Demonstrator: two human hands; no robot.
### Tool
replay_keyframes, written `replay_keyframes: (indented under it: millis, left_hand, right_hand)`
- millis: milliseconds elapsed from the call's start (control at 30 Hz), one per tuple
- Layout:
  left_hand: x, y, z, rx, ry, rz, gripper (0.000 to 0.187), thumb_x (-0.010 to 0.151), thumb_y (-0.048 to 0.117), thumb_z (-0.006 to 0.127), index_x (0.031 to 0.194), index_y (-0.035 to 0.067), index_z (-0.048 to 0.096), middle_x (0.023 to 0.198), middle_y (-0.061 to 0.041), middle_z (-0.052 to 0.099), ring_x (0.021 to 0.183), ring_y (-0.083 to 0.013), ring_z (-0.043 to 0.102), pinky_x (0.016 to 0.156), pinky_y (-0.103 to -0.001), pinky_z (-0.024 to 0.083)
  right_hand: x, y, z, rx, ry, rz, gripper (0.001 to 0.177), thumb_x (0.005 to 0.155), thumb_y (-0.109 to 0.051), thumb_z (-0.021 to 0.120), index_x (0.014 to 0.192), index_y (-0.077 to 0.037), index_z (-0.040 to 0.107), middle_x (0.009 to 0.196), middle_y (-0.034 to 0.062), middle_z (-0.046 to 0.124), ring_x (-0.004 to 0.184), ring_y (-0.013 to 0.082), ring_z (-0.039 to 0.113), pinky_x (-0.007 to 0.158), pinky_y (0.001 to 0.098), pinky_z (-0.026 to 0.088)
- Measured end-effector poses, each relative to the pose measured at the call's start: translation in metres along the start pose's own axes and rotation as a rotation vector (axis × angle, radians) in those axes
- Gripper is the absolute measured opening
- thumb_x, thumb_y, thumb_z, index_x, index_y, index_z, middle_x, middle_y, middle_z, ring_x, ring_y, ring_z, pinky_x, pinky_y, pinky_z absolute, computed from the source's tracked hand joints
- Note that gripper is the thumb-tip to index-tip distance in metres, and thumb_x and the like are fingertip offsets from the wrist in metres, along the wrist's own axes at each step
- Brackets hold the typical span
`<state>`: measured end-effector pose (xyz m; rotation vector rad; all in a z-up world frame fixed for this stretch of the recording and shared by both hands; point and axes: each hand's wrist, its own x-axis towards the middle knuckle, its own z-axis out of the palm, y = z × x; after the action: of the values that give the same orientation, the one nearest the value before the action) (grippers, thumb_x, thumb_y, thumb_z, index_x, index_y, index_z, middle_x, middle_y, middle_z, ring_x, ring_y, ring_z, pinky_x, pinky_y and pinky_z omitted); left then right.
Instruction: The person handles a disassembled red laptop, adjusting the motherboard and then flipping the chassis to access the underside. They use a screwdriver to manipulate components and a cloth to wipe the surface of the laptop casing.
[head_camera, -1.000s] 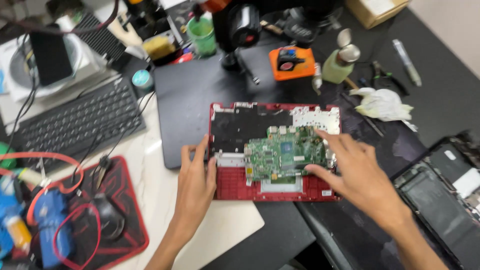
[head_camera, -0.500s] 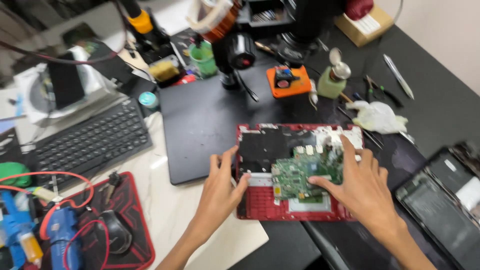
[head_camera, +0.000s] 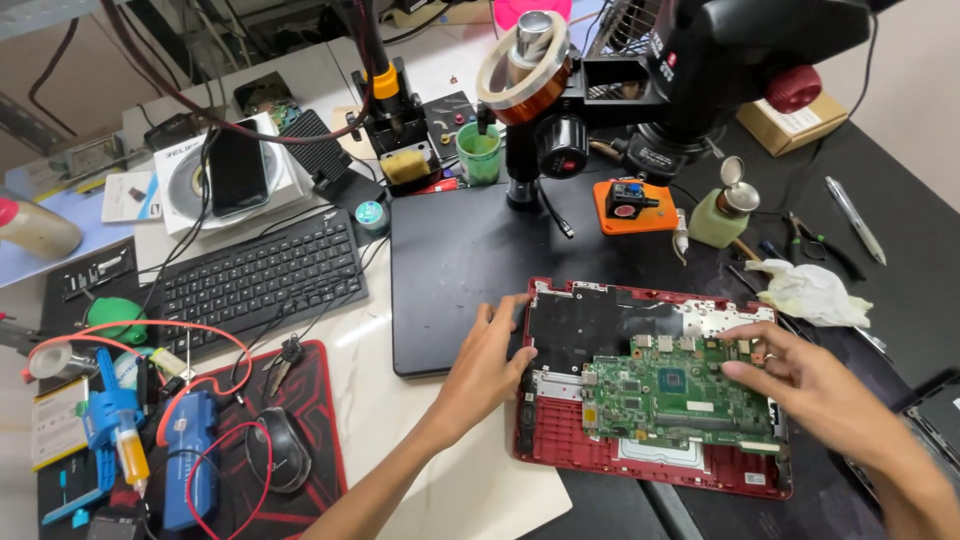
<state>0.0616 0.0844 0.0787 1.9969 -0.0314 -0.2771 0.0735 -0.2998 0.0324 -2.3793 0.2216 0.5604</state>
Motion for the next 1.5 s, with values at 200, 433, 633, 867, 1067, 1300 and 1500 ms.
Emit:
replay_keyframes:
  millis: [200, 433, 633, 867, 1067, 1300, 1500]
  left_hand:
    - [-0.002, 0.001, -0.006, 0.015, -0.021, -0.028, 0.062, 0.09, 0.01, 0.066, 0.146, 0.019, 0.04, 0.121, -0.014, 0.052, 0.082, -0.0328, 0.072, 0.063, -0.038, 0.062]
    - [0.003, -0.013, -0.009, 0.373, 0.061, 0.128, 0.061, 0.088, 0.022, 0.075, 0.141, 0.018, 0.047, 0.116, -0.019, 0.054, 0.086, -0.0442, 0.066, 0.078, -0.052, 0.052]
    - [0.022, -0.05, -0.009, 0.451, 0.17, 0.369, 0.059, 0.074, 0.032, 0.087, 0.119, 0.006, 0.06, 0.108, -0.017, 0.056, 0.102, -0.0363, 0.055, 0.088, -0.047, 0.043]
    - [0.028, -0.057, -0.014, 0.28, 0.065, 0.274, 0.031, 0.085, 0.021, 0.077, 0.114, 0.014, 0.069, 0.103, -0.007, 0.058, 0.103, -0.0236, 0.054, 0.094, -0.039, 0.037]
    - [0.032, -0.06, -0.014, 0.274, 0.05, 0.241, 0.026, 0.09, 0.017, 0.071, 0.115, 0.016, 0.072, 0.101, -0.006, 0.057, 0.102, -0.0226, 0.052, 0.095, -0.038, 0.035]
    - [0.032, -0.06, -0.015, 0.267, 0.047, 0.238, 0.024, 0.093, 0.02, 0.067, 0.116, 0.016, 0.073, 0.098, -0.006, 0.056, 0.101, -0.0226, 0.05, 0.096, -0.038, 0.034]
    - [0.03, -0.059, -0.015, 0.259, 0.05, 0.254, 0.023, 0.094, 0.021, 0.066, 0.115, 0.015, 0.074, 0.098, -0.006, 0.057, 0.101, -0.0219, 0.051, 0.093, -0.038, 0.035]
  right_hand:
    - [0.002, -0.025, -0.033, 0.21, -0.204, -0.078, 0.037, 0.092, -0.026, 0.064, 0.126, -0.011, 0.069, 0.1, 0.0157, 0.073, 0.081, 0.0243, 0.07, 0.07, 0.0416, 0.059]
    - [0.022, -0.017, -0.058, 0.372, 0.092, -0.17, 0.038, 0.091, -0.013, 0.063, 0.126, 0.0, 0.071, 0.097, 0.0242, 0.077, 0.083, 0.0318, 0.077, 0.076, 0.049, 0.06]
    - [0.034, -0.052, -0.015, 0.759, 0.041, -0.268, 0.036, 0.094, -0.013, 0.063, 0.128, -0.001, 0.065, 0.101, 0.0124, 0.074, 0.09, 0.0203, 0.07, 0.079, 0.0407, 0.06]
    - [0.037, -0.062, 0.015, 0.696, 0.028, -0.289, 0.034, 0.097, -0.015, 0.068, 0.13, -0.007, 0.068, 0.097, 0.0012, 0.07, 0.086, 0.0078, 0.063, 0.072, 0.025, 0.05]
    - [0.038, -0.069, 0.022, 0.659, 0.02, -0.264, 0.032, 0.096, -0.015, 0.066, 0.127, -0.007, 0.069, 0.096, 0.0013, 0.074, 0.082, 0.0059, 0.064, 0.07, 0.0208, 0.05]
    - [0.039, -0.073, 0.026, 0.672, -0.032, -0.256, 0.033, 0.097, -0.016, 0.066, 0.129, -0.006, 0.069, 0.096, 0.0005, 0.073, 0.082, 0.0041, 0.063, 0.068, 0.0201, 0.049]
    - [0.039, -0.072, 0.026, 0.713, -0.031, -0.253, 0.033, 0.097, -0.017, 0.067, 0.128, -0.007, 0.069, 0.096, -0.001, 0.072, 0.08, 0.0037, 0.063, 0.068, 0.0202, 0.05]
